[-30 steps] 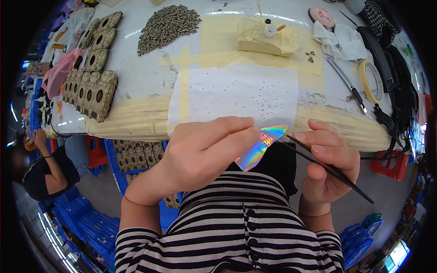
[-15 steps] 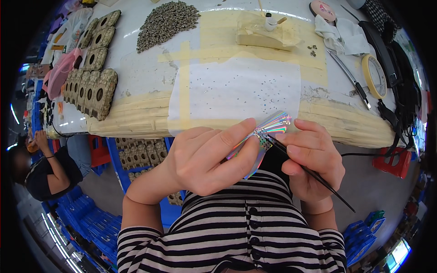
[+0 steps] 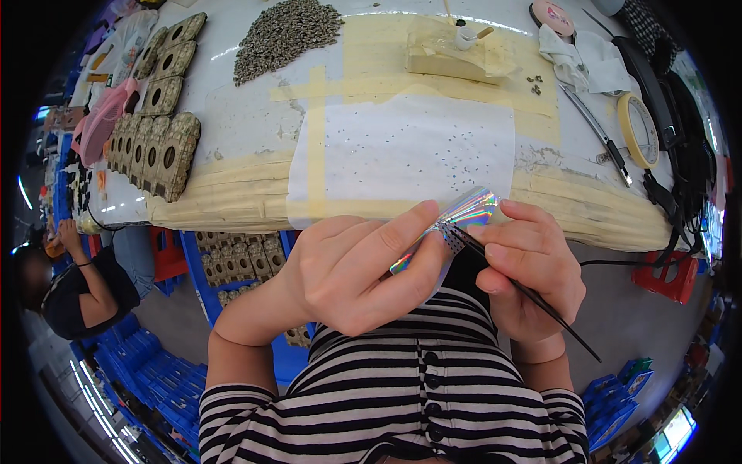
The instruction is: The person uses tweezers to pick up small silver objects from a paper template and places them onto a blue holographic sheet on a factory workbench.
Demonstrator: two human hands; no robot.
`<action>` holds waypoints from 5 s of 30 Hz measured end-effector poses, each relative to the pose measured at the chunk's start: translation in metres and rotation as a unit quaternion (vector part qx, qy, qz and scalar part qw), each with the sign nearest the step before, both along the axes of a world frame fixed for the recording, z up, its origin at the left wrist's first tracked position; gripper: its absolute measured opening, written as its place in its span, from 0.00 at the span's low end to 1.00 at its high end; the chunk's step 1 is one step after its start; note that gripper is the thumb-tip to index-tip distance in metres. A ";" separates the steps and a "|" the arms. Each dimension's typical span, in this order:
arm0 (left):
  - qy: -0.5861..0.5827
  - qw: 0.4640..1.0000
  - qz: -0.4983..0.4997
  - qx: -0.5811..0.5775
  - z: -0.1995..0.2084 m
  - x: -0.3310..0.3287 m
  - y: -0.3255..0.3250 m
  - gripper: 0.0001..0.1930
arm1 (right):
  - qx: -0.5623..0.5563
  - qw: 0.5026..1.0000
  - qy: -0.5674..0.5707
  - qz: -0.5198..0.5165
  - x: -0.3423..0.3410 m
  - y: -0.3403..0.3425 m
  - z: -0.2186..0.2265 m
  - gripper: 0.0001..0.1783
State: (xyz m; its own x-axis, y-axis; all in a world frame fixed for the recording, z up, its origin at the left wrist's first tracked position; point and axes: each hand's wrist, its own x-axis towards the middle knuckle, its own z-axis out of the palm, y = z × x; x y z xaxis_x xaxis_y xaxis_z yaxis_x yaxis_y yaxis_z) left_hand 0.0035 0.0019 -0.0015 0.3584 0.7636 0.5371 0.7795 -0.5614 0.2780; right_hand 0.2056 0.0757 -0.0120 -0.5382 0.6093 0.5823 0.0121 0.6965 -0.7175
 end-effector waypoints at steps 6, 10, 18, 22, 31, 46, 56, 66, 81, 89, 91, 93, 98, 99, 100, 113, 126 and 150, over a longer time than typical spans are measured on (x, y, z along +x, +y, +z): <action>0.003 1.000 -0.001 0.001 0.000 0.000 0.001 0.13 | 0.003 1.000 -0.002 -0.002 0.001 0.000 -0.001 0.17; 0.004 1.000 -0.002 0.001 0.000 0.000 0.001 0.14 | 0.003 1.000 0.005 -0.004 0.000 -0.001 -0.001 0.16; 0.003 1.000 -0.004 0.000 0.001 0.000 0.000 0.14 | -0.067 0.996 0.063 -0.006 0.003 0.000 -0.009 0.12; 0.003 1.000 -0.002 0.000 -0.001 0.000 0.000 0.14 | -0.126 0.986 0.111 -0.019 0.004 0.002 -0.011 0.08; 0.003 1.000 -0.003 0.015 -0.001 0.001 0.001 0.14 | -0.073 0.996 0.057 -0.016 0.003 -0.002 -0.006 0.13; 0.003 1.000 -0.004 -0.007 0.002 0.000 -0.001 0.15 | -0.028 0.999 0.015 -0.016 0.001 -0.002 -0.004 0.13; 0.001 1.000 0.001 -0.008 0.002 0.000 -0.001 0.14 | -0.030 0.999 0.012 -0.012 0.001 -0.004 -0.002 0.14; -0.001 1.000 0.002 -0.007 0.002 0.000 -0.002 0.13 | -0.027 1.000 0.000 -0.005 0.002 -0.003 0.000 0.14; 0.000 1.000 0.001 -0.004 0.002 0.000 0.000 0.13 | -0.015 1.000 0.001 0.003 0.001 -0.003 0.000 0.15; 0.000 1.000 -0.001 -0.016 0.004 0.000 -0.001 0.14 | -0.052 0.998 0.038 -0.006 0.004 -0.002 -0.006 0.13; -0.003 1.000 -0.003 -0.016 0.004 0.000 -0.001 0.15 | -0.087 0.994 0.064 -0.018 0.004 -0.001 -0.006 0.11; -0.004 1.000 -0.006 -0.015 0.004 -0.001 -0.001 0.15 | -0.122 0.989 0.079 -0.040 0.006 0.001 -0.007 0.08; -0.046 0.998 -0.022 -0.049 0.011 -0.007 -0.005 0.14 | -0.141 0.983 0.014 -0.119 0.008 0.017 -0.008 0.08; -0.066 0.996 -0.023 -0.052 0.010 -0.008 -0.005 0.13 | -0.143 0.983 -0.001 -0.119 0.010 0.020 -0.009 0.08; -0.085 0.995 -0.023 -0.055 0.010 -0.009 -0.005 0.12 | -0.145 0.982 -0.017 -0.119 0.010 0.023 -0.009 0.07; -0.226 0.963 -0.041 -0.144 0.009 -0.013 -0.005 0.11 | -0.120 0.980 -0.011 -0.159 0.004 0.023 -0.011 0.06; -0.242 0.930 -0.072 -0.268 0.006 -0.002 -0.001 0.11 | -0.091 0.981 -0.062 -0.160 0.007 0.031 -0.004 0.09; -0.053 0.965 -0.002 -0.258 0.000 0.024 0.022 0.09 | -0.187 0.980 -0.029 -0.070 0.005 0.059 0.000 0.12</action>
State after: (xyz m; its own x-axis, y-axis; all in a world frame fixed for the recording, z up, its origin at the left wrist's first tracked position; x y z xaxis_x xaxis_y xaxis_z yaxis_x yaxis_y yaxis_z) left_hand 0.0278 0.0236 -0.0015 0.3261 0.9377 0.1200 0.7297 -0.3303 0.5987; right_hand 0.2110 0.1350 -0.0119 -0.4599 0.8441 0.2758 0.1372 0.3744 -0.9171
